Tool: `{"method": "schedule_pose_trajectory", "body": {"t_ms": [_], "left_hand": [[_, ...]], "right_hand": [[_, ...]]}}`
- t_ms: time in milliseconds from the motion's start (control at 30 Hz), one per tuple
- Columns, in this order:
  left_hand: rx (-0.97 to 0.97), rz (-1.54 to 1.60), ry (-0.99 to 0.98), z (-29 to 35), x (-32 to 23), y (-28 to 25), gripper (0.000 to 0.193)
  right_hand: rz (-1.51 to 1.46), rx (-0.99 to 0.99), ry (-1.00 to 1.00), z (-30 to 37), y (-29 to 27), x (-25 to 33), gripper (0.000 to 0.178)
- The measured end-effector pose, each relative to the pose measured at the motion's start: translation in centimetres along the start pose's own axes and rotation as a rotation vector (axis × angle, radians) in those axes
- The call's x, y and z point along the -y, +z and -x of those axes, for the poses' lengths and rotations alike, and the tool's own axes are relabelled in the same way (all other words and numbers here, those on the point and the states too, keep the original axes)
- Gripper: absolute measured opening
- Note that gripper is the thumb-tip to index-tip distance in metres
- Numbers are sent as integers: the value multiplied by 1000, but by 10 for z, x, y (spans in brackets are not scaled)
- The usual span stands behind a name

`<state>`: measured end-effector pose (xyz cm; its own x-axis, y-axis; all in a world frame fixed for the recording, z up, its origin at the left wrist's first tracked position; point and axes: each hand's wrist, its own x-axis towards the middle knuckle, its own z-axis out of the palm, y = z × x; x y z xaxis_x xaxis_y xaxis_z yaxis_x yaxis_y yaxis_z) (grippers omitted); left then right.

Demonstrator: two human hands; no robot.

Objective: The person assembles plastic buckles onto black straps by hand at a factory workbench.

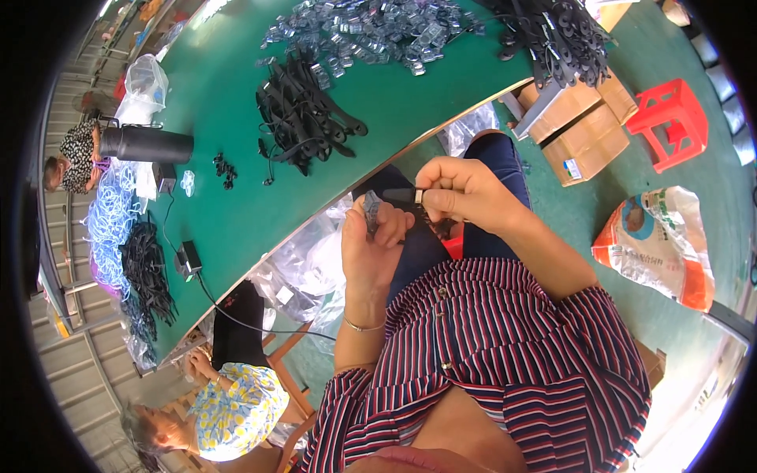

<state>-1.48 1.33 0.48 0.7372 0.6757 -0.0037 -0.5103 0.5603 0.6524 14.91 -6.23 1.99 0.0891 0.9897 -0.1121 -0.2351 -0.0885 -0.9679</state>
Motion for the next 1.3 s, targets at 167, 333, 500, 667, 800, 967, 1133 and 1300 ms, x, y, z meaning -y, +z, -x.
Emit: {"method": "schedule_pose_trajectory", "body": {"t_ms": [167, 333, 500, 667, 800, 967, 1133, 1300], "left_hand": [[-20, -70, -7, -1, 3, 6, 35], [-16, -36, -50, 3, 4, 2, 32], [85, 179, -30, 3, 10, -7, 24], [93, 185, -30, 3, 12, -8, 24], [79, 174, -34, 4, 11, -7, 24], [75, 126, -67, 6, 8, -7, 24], [132, 11, -92, 5, 8, -11, 25], [34, -526, -89, 7, -10, -8, 17]], "right_hand": [[-317, 48, 133, -4, 5, -9, 15], [-378, 132, 182, -7, 7, -11, 16], [-372, 167, 226, -7, 5, -10, 17], [-370, 163, 217, -7, 4, -17, 18], [-355, 152, 240, -6, 4, -17, 18], [-384, 142, 197, -5, 9, -14, 17], [-381, 123, 169, -4, 10, -17, 17], [-246, 120, 177, -3, 5, -14, 14]]}}
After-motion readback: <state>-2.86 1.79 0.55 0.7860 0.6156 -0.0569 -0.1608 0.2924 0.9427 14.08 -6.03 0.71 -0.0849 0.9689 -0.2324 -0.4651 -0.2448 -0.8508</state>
